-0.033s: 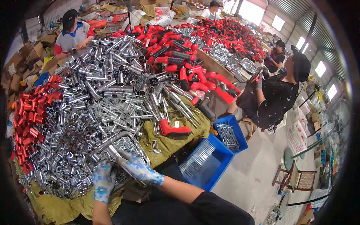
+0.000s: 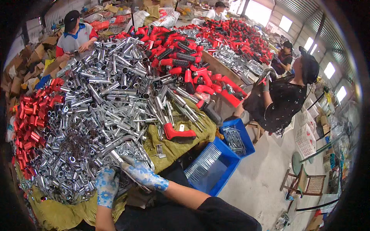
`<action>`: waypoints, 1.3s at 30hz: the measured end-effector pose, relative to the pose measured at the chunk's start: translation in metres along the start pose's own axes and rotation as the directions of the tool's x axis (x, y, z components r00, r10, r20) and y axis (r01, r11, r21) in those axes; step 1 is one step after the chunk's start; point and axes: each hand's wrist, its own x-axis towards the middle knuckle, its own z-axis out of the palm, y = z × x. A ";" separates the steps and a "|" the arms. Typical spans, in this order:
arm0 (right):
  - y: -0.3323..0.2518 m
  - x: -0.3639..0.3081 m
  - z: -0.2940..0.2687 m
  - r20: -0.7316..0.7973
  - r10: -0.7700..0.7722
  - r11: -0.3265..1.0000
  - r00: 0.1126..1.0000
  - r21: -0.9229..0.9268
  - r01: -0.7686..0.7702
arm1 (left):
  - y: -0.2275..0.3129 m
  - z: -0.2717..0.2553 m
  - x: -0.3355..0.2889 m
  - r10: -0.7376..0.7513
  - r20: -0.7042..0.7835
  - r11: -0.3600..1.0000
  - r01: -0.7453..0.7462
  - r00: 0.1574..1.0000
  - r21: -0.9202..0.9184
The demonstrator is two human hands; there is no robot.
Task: The person assembles tools by fitting metal rods, springs, and sleeves together by hand, attaching handles to the metal assemblies, and placing the completed tools into a box.
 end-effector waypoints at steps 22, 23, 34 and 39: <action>0.006 -0.003 -0.001 0.327 0.372 0.459 0.868 0.749 -0.479 | 0.002 0.000 0.003 -0.013 -0.298 0.998 -0.004 0.955 -0.056; 0.007 -0.004 -0.002 0.367 0.310 0.425 0.877 0.772 -0.473 | -0.002 -0.001 0.004 -0.172 -0.238 0.931 0.079 0.956 -0.356; -0.008 -0.016 0.013 0.407 0.161 0.475 0.899 0.767 -0.432 | 0.015 0.004 -0.008 -0.432 0.168 -0.060 0.158 0.886 -0.986; -0.001 -0.015 0.018 0.544 0.176 0.313 0.821 0.759 -0.570 | 0.032 -0.012 -0.012 -0.405 0.320 -0.373 0.165 0.857 -0.913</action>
